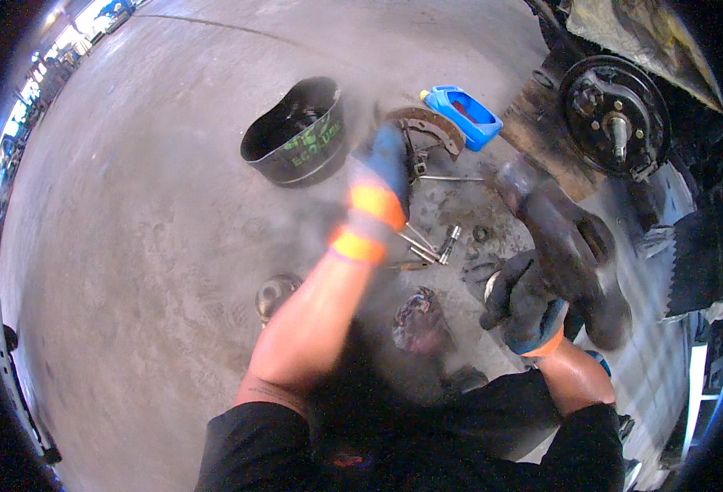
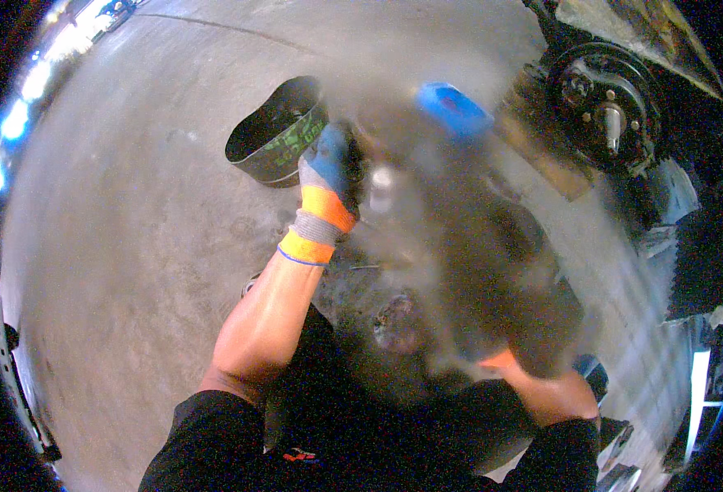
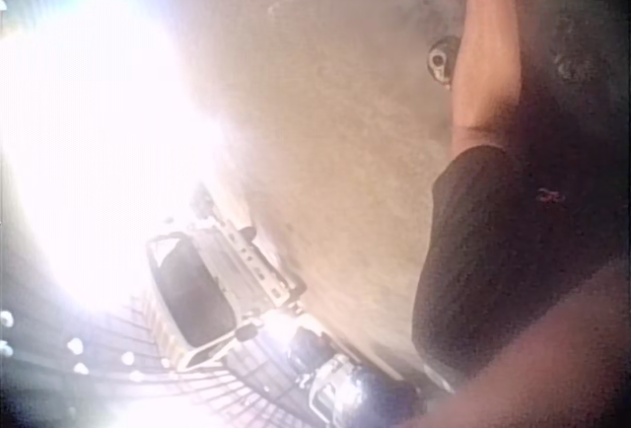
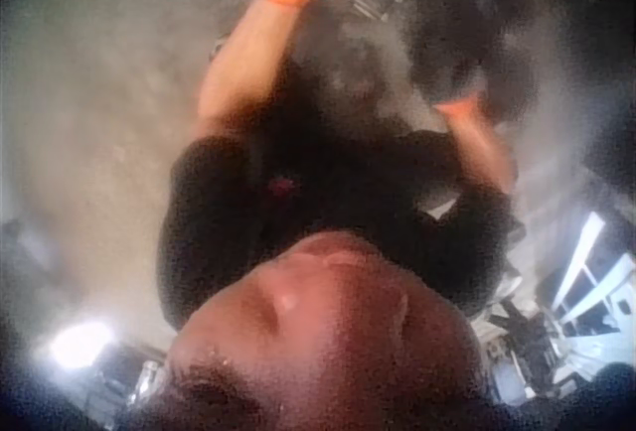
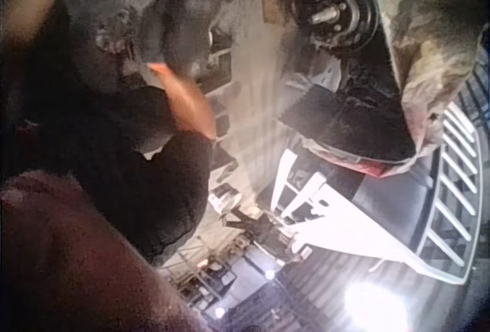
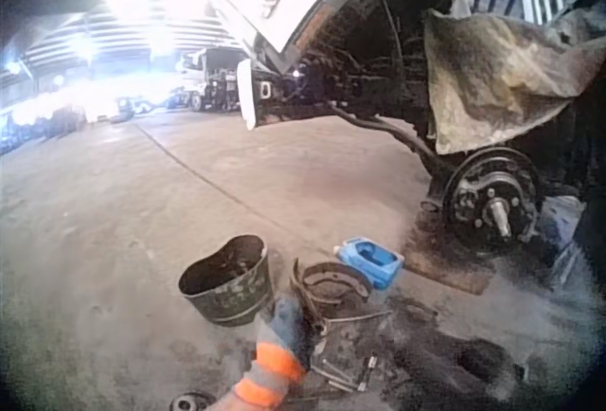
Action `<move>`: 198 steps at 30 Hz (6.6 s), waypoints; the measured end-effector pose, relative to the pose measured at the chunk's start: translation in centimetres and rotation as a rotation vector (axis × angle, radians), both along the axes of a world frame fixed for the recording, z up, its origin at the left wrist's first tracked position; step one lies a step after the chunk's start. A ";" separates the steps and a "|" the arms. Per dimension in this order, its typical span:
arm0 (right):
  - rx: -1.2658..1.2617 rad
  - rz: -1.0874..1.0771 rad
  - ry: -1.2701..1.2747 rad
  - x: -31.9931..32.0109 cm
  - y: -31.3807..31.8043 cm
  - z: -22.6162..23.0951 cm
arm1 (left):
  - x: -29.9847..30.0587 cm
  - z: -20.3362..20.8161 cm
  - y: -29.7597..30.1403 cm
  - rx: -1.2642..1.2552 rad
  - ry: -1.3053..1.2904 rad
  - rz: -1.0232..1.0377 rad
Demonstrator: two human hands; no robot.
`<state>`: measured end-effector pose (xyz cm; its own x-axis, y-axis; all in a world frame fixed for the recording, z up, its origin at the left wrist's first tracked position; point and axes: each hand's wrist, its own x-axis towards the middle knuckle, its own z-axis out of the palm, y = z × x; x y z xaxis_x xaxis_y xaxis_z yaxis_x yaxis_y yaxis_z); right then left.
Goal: The person kneels on the floor and cleans a cylindrical metal vehicle part with a rag. They apply grease from a container to the part and then install it onto a wheel hub assembly.
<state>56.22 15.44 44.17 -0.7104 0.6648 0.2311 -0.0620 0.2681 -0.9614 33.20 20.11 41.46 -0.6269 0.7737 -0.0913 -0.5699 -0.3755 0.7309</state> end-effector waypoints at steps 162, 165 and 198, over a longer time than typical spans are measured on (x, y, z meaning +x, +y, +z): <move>0.543 -0.106 0.153 -7.8 5.5 -1.2 | 3.1 0.7 -7.5 0.150 0.854 0.425; 0.331 -0.034 0.193 -7.8 5.3 -1.3 | 3.0 0.5 -7.8 0.113 0.923 0.461; 0.204 0.274 0.339 -8.6 6.3 -3.0 | 3.2 1.8 -8.2 0.259 0.624 0.504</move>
